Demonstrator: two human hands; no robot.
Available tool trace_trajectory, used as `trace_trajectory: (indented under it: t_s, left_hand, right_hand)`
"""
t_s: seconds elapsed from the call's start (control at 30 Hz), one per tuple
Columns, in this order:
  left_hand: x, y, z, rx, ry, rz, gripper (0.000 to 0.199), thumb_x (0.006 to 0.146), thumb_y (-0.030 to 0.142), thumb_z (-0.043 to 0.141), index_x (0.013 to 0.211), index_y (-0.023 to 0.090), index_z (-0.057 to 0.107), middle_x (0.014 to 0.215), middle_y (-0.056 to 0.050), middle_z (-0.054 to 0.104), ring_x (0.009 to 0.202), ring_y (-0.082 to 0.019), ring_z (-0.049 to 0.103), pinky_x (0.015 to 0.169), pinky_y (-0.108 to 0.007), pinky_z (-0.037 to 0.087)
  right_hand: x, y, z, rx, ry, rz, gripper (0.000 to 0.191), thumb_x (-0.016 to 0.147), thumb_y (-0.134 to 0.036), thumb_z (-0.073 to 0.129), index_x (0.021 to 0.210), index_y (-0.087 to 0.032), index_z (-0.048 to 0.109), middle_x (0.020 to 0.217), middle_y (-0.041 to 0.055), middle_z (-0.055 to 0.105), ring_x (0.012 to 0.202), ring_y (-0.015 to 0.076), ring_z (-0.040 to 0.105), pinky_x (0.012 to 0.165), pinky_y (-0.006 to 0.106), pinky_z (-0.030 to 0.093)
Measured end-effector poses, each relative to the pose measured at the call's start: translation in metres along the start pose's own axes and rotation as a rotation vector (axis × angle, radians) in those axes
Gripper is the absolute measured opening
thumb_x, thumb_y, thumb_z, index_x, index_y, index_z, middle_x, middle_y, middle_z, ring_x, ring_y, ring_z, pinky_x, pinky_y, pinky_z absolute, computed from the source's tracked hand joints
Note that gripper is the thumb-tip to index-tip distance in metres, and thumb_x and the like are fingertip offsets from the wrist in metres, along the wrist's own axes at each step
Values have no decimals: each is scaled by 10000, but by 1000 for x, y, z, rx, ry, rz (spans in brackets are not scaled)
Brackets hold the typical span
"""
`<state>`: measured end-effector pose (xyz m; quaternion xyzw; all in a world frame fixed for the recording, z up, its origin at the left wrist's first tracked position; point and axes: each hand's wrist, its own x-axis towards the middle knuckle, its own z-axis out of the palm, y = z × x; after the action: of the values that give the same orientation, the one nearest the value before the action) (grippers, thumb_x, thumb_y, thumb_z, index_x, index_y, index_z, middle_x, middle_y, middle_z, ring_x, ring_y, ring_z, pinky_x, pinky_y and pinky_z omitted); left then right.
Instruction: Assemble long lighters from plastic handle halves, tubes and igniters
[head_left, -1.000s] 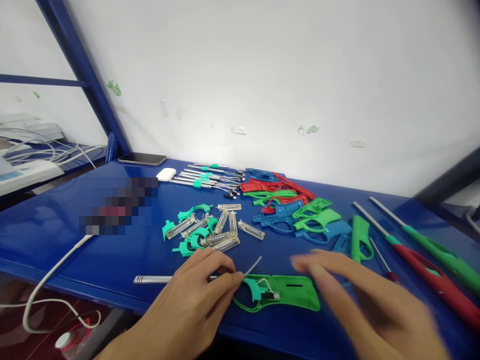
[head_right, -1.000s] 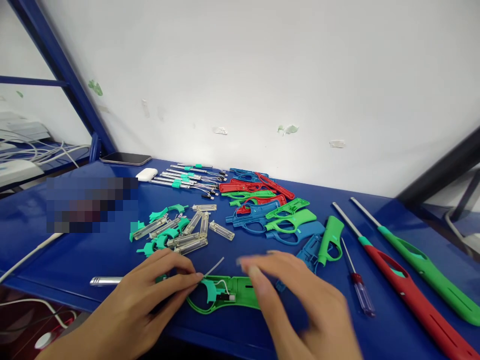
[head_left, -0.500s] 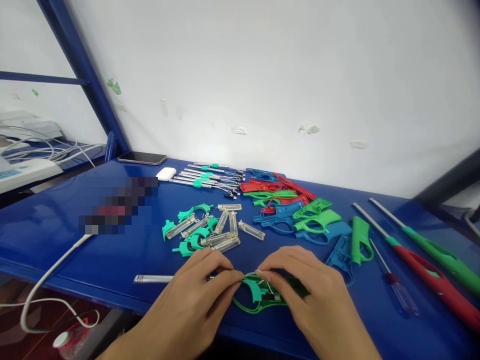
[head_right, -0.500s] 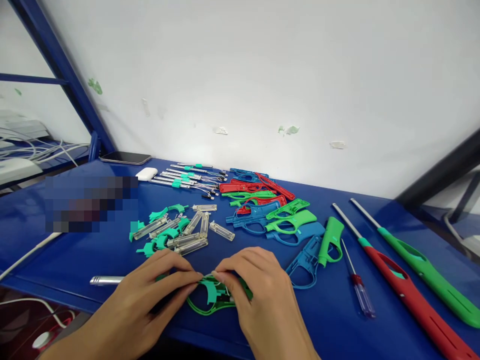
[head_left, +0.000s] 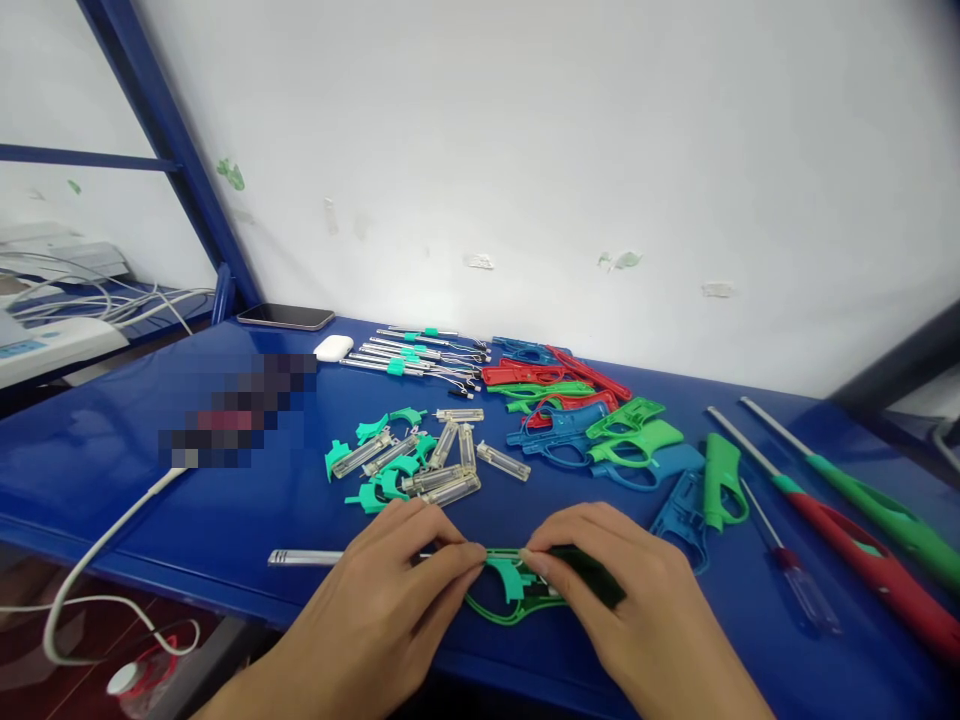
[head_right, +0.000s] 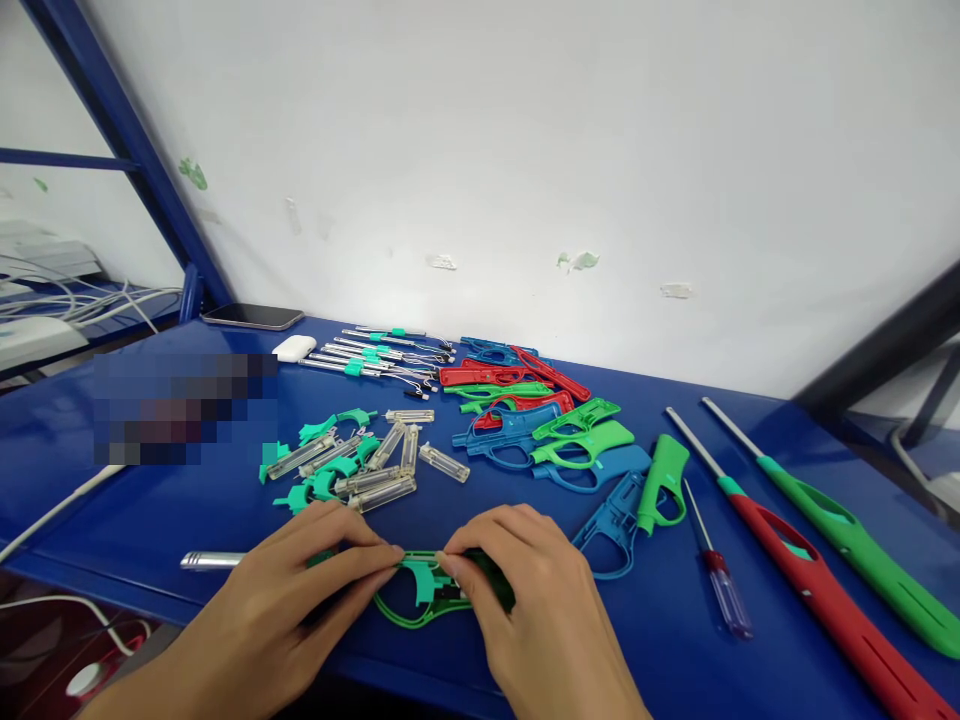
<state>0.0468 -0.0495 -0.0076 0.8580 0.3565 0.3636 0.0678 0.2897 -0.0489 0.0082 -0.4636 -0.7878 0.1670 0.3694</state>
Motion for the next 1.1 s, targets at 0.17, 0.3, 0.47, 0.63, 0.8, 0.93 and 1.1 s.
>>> trace_trajectory:
  t_s: [0.17,0.3,0.47,0.63,0.8,0.93,1.1]
  left_hand:
    - [-1,0,-1,8,6,22,187,1093,122,562,1176,241,680,984,-8,682,859,-157,607,801,-304,521]
    - [-1,2,-1,-4,-9,6,176,1090,106,554,1129,227,676,1032,-14,676,904,-158,606,829,-297,522]
    - [3,4,-1,0,-22,0,175,1093,95,529,1110,209,660,1066,-28,664,950,-165,611,859,-290,532]
    - [1,2,-2,18,-15,-5,188,1098,100,511,1117,207,665,1067,-37,670,954,-176,618,872,-306,552]
    - [-2,6,0,37,-18,-15,207,1120,162,491,1118,237,684,1033,-22,701,924,-185,639,888,-329,564]
    - [6,5,-9,115,16,-20,220,1126,196,480,1202,250,679,1058,-12,744,956,-186,676,940,-335,554]
    - [32,-35,-62,294,3,-117,244,1102,220,513,1100,256,754,1052,-40,757,993,-229,676,895,-370,512]
  right_hand:
    - [-1,1,0,17,-25,39,176,1013,-195,705,917,-338,739,904,-115,781,814,118,742,758,215,549]
    - [0,2,0,27,-27,67,172,1001,-200,714,904,-336,755,892,-109,787,800,124,743,747,219,547]
    - [2,2,1,26,-11,76,154,979,-219,740,892,-343,767,858,-117,788,769,124,740,709,215,536]
    - [2,2,0,24,-14,84,153,985,-248,742,867,-341,768,853,-119,790,777,118,751,729,194,551]
    - [2,4,-3,-31,20,32,182,1047,-314,670,921,-350,796,900,-101,824,801,130,786,751,195,595]
    - [13,10,-10,-212,59,-84,204,1092,-348,596,1054,-325,795,1006,-43,845,880,178,816,809,270,644]
    - [57,12,-14,-547,-115,-229,188,1045,-261,655,1197,-262,767,1061,51,814,937,268,792,773,399,652]
